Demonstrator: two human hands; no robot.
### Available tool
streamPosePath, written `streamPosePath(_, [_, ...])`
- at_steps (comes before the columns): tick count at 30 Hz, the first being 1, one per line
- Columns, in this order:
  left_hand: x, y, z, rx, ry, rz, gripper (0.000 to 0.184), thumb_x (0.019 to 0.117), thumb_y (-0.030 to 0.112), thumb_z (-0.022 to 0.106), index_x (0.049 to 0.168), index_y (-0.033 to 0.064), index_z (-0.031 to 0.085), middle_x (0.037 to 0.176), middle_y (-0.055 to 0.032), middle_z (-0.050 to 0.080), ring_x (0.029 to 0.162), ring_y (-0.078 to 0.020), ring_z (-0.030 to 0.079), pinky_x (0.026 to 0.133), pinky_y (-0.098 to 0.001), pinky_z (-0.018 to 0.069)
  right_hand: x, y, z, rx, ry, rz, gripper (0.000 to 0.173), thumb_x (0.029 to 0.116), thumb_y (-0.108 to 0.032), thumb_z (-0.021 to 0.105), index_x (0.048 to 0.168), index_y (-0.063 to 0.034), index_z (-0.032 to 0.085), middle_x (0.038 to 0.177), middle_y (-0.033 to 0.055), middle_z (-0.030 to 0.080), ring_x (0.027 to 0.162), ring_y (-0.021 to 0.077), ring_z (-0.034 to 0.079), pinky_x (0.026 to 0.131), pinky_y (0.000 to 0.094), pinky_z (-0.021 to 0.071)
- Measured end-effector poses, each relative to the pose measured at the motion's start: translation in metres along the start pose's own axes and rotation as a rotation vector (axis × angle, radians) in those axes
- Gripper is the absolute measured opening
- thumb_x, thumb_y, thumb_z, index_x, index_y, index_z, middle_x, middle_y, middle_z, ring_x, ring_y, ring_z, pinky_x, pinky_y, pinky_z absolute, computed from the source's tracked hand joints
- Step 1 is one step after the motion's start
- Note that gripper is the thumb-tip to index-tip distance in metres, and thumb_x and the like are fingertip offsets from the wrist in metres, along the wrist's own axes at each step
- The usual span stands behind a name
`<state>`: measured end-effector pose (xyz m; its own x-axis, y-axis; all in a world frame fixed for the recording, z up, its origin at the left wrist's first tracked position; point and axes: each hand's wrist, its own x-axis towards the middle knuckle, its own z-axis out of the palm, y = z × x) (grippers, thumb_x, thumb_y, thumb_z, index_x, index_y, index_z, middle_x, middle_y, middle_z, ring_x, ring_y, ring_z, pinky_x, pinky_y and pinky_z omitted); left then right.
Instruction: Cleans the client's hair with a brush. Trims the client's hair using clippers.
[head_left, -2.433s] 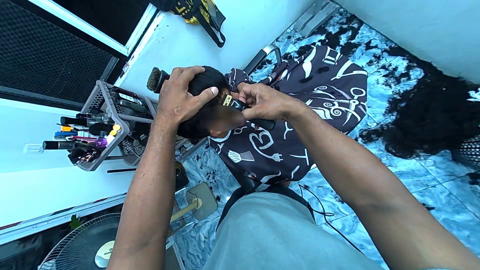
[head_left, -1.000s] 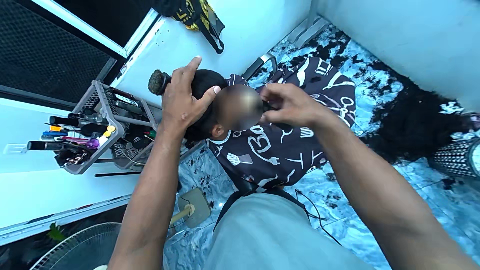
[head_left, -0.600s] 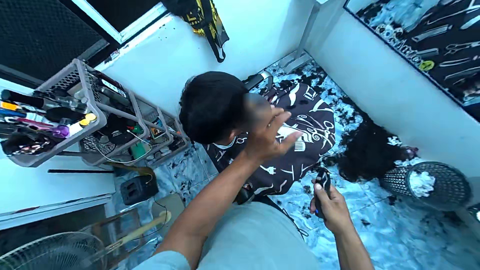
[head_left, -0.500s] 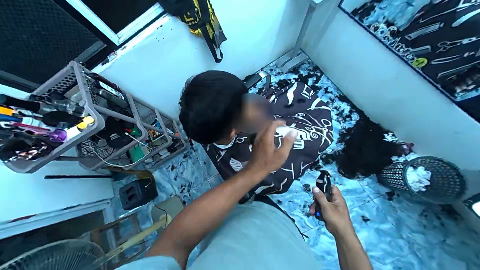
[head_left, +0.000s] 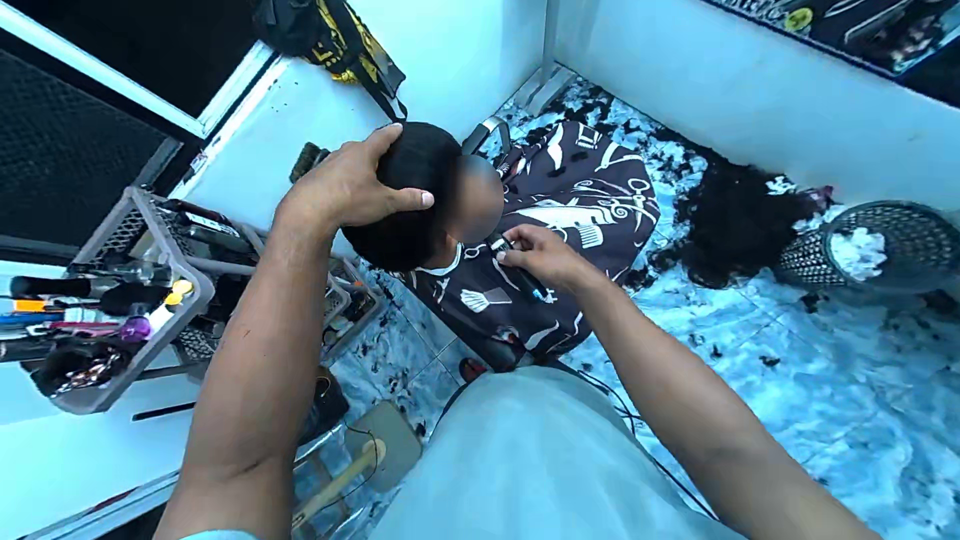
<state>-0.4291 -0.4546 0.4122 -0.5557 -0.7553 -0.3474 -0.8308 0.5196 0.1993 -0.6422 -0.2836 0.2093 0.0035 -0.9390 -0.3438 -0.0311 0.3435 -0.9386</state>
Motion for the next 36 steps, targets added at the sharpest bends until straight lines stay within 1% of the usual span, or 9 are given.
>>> streamPosePath(1, [0.001, 0.0, -0.001, -0.031, -0.011, 0.005, 0.106, 0.0778, 0.063, 0.08, 0.163, 0.0275, 0.028, 0.146, -0.0169, 0.056, 0.133, -0.0354, 0.056, 0.108, -0.0651, 0.0444, 0.012, -0.002, 0.001, -0.023, -0.002, 0.04, 0.035, 0.0906, -0.019, 0.076, 0.119, -0.0015, 0.064, 0.09, 0.0141, 0.069, 0.077, 0.0245, 0.067, 0.074, 0.047, 0.0581])
streamPosePath(3, [0.002, -0.001, 0.0, -0.107, -0.035, -0.006, 0.102, 0.0778, 0.054, 0.084, 0.161, 0.0292, 0.03, 0.147, -0.0141, 0.056, 0.132, -0.0309, 0.057, 0.107, -0.0619, 0.0466, 0.023, -0.007, -0.001, -0.03, -0.042, 0.105, 0.032, 0.0893, -0.02, 0.076, 0.111, 0.0008, 0.064, 0.087, 0.0165, 0.069, 0.07, 0.0268, 0.069, 0.067, 0.0473, 0.0612])
streamPosePath(7, [0.002, -0.003, -0.002, -0.221, -0.054, -0.023, 0.098, 0.0763, 0.043, 0.087, 0.158, 0.03, 0.034, 0.147, -0.0071, 0.056, 0.127, -0.0184, 0.061, 0.104, -0.0476, 0.0537, 0.035, -0.019, -0.006, -0.041, -0.113, 0.125, 0.028, 0.0906, -0.019, 0.075, 0.106, 0.0014, 0.063, 0.086, 0.0166, 0.069, 0.063, 0.0263, 0.069, 0.06, 0.0455, 0.0621])
streamPosePath(10, [0.003, -0.004, -0.003, -0.247, -0.063, -0.03, 0.098, 0.0762, 0.039, 0.088, 0.158, 0.0307, 0.034, 0.146, -0.0055, 0.056, 0.126, -0.0159, 0.062, 0.103, -0.0444, 0.0547, 0.037, -0.027, -0.008, -0.049, -0.121, 0.143, 0.026, 0.09, -0.02, 0.076, 0.1, 0.0022, 0.065, 0.081, 0.0168, 0.069, 0.06, 0.027, 0.069, 0.058, 0.0455, 0.0625])
streamPosePath(15, [0.004, -0.004, -0.002, -0.271, -0.067, -0.026, 0.098, 0.0755, 0.037, 0.089, 0.157, 0.0294, 0.035, 0.146, -0.0041, 0.057, 0.126, -0.0136, 0.062, 0.103, -0.0408, 0.0556, 0.032, -0.043, -0.012, -0.022, -0.141, 0.158, 0.026, 0.092, -0.021, 0.074, 0.096, 0.0029, 0.064, 0.079, 0.0174, 0.07, 0.057, 0.0265, 0.069, 0.054, 0.0431, 0.0625])
streamPosePath(22, [0.002, -0.004, -0.001, -0.303, -0.056, -0.021, 0.098, 0.0743, 0.036, 0.089, 0.156, 0.0294, 0.036, 0.146, -0.0032, 0.056, 0.126, -0.0124, 0.062, 0.103, -0.0391, 0.0558, 0.02, -0.067, -0.016, 0.031, -0.174, 0.16, 0.022, 0.0941, -0.017, 0.072, 0.098, 0.0027, 0.063, 0.083, 0.0174, 0.07, 0.059, 0.026, 0.07, 0.052, 0.0416, 0.0623])
streamPosePath(26, [0.001, -0.004, 0.0, -0.336, -0.054, -0.014, 0.098, 0.0743, 0.034, 0.089, 0.157, 0.028, 0.036, 0.146, -0.0033, 0.056, 0.125, -0.0118, 0.062, 0.103, -0.0372, 0.0559, 0.015, -0.069, -0.018, 0.148, -0.217, 0.071, 0.018, 0.0942, -0.013, 0.071, 0.1, 0.0022, 0.062, 0.082, 0.0169, 0.068, 0.057, 0.0254, 0.068, 0.049, 0.0398, 0.0614])
streamPosePath(30, [0.002, -0.003, 0.0, -0.333, -0.057, -0.023, 0.098, 0.0747, 0.034, 0.089, 0.157, 0.0287, 0.036, 0.146, -0.0032, 0.056, 0.125, -0.0114, 0.062, 0.103, -0.0363, 0.0557, 0.02, -0.058, -0.012, 0.004, -0.168, 0.087, 0.022, 0.0911, -0.014, 0.075, 0.098, 0.0019, 0.062, 0.081, 0.0165, 0.069, 0.057, 0.0257, 0.069, 0.052, 0.0423, 0.0624])
streamPosePath(36, [0.002, -0.003, -0.001, -0.315, -0.049, -0.027, 0.098, 0.0741, 0.036, 0.089, 0.157, 0.0287, 0.036, 0.146, -0.0029, 0.056, 0.126, -0.011, 0.061, 0.103, -0.0361, 0.0553, 0.014, -0.074, -0.014, 0.084, -0.188, 0.064, 0.02, 0.0947, -0.014, 0.072, 0.098, 0.0014, 0.06, 0.085, 0.0158, 0.069, 0.06, 0.0251, 0.07, 0.053, 0.0403, 0.0635])
